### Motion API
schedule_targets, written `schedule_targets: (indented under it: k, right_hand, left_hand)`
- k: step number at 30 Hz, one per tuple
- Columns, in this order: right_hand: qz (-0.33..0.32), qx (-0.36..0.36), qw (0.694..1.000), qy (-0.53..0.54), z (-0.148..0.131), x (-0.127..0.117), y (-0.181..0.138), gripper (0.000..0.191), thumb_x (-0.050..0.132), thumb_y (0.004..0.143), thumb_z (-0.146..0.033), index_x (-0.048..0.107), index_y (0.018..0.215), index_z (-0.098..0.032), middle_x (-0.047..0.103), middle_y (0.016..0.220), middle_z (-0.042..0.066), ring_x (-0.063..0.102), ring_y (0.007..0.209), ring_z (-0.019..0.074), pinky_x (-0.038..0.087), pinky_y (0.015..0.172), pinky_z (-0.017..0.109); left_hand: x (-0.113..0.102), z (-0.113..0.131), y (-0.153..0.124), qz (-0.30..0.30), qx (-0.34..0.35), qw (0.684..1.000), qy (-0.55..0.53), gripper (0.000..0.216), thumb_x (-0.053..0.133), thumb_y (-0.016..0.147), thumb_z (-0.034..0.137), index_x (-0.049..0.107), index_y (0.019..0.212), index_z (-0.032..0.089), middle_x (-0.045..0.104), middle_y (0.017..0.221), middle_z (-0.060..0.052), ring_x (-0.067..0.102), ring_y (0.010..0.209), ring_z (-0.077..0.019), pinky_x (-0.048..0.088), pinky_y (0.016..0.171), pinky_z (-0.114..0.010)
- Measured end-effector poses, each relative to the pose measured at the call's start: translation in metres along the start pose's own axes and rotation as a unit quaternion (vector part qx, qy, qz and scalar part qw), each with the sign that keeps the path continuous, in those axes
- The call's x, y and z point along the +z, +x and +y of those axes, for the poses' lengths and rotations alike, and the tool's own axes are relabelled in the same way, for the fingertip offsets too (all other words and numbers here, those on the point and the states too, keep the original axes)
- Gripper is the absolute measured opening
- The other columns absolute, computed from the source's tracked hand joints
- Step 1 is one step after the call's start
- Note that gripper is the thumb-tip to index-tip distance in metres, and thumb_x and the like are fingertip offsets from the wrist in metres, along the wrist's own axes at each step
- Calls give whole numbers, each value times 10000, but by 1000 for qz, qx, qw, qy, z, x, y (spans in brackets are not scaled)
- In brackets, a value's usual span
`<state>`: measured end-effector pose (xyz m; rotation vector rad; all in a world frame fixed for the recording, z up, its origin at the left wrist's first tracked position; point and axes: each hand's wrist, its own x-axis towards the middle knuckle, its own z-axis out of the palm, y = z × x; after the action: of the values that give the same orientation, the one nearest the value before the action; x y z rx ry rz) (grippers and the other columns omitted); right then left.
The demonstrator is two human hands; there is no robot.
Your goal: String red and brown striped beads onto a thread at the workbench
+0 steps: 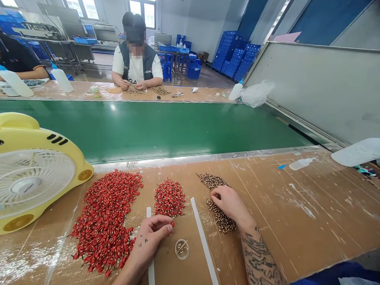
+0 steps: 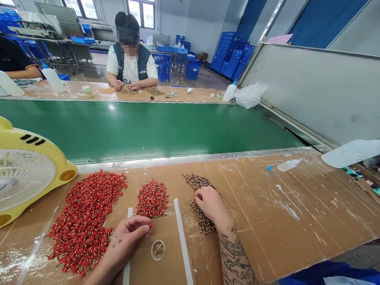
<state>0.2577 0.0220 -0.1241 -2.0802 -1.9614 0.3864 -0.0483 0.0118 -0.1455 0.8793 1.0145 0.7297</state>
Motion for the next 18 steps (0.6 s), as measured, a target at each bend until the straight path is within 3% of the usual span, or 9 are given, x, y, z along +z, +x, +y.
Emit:
schedule_targets:
  k: [6,13,18]
  right_hand:
    - [36,4,998,47,0,2,-1,174,508,778,-168,673,731,-198,688,733,15,622,689,188,440,661,273]
    - [85,-37,989,113,-1,2,-1,246,477,872,-260,713,893,-191,710,888,58,648,787,207,498,709,298]
    - [105,-19,990,97,5,1,1,263,484,894,-282,722,920,-174,714,929,80,650,840,227,509,764,334]
  left_hand:
    - [2,3,-1,10,-4,1000,4,174,769,694,267,758,827,156,694,669,-7,601,657,-143,438,661,-225]
    - [4,6,-2,13,3,1000,5,176,764,686,269,762,815,150,694,674,-16,611,653,-156,461,673,-247]
    - [3,5,-1,9,7,1000,10,174,760,699,269,763,828,154,697,680,-17,612,657,-155,464,679,-244]
